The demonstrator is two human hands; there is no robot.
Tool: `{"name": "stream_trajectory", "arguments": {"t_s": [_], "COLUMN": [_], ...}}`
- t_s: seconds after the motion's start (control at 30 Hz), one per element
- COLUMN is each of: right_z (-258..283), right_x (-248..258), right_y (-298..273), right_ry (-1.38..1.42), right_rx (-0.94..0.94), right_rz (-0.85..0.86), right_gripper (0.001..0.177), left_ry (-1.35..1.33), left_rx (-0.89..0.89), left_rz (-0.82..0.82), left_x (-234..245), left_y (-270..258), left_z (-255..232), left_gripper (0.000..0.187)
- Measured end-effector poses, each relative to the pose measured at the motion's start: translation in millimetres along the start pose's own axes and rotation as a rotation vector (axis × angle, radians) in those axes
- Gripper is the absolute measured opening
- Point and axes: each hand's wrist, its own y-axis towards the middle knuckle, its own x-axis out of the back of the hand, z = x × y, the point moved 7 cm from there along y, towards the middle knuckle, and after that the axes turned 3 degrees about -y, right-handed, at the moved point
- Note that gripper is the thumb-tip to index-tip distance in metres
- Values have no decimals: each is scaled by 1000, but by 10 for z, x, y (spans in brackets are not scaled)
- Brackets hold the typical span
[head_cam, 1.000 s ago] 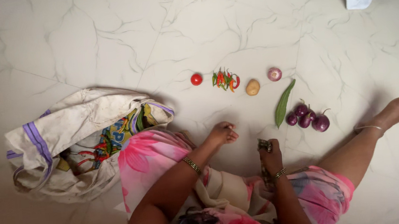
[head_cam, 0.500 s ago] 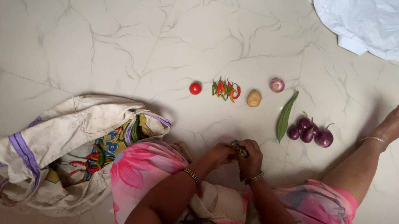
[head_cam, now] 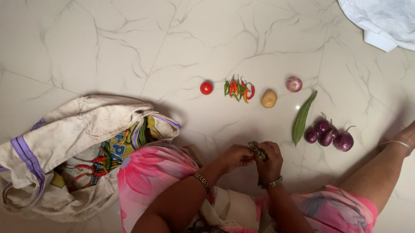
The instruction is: The person sits on the floor and uses a small knife to peel the outer skin off a green chili pepper and then a red onion. Various other vegetables are arranged on the floor nearby.
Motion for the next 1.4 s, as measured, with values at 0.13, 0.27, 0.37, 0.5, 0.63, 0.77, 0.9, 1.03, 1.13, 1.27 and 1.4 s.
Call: {"name": "stream_trajectory", "arguments": {"t_s": [0.13, 0.27, 0.37, 0.5, 0.63, 0.77, 0.9, 1.03, 1.13, 1.27, 1.4], "right_z": [-29, -20, -58, -33, -30, -25, 9, 18, -31, -89, -60], "right_x": [32, 44, 5, -73, -79, -67, -50, 0, 13, 56, 119], "right_y": [3, -40, -70, -123, -174, -196, -248, -249, -233, -202, -206], "right_ry": [8, 16, 83, 37, 50, 6, 33, -3, -28, -46, -58], "right_rx": [0, 27, -3, 40, 72, 95, 119, 156, 133, 86, 48], "right_rz": [-15, -34, -7, 49, 64, 75, 66, 55, 54, 63, 11], "right_gripper": [25, 25, 23, 31, 38, 37, 42, 45, 43, 39, 33], "left_ry": [-82, -70, -63, -92, -132, 33, 140, 223, 330, 361, 175], "left_rx": [24, 20, 7, -26, 15, 19, 13, 29, -14, -3, -10], "left_rz": [42, -1, -28, -75, -87, -108, -139, -117, -12, -28, -92], "left_x": [-40, -22, 18, 63, 39, 84, 146, 146, 113, 95, 173], "left_y": [-26, -83, -50, -76, -99, -72, -7, -1, 34, 87, 100], "left_z": [-34, -62, -61, -146, -166, -145, -112, -108, -85, 21, -83], "left_gripper": [17, 19, 20, 18, 15, 16, 12, 11, 11, 16, 20]}}
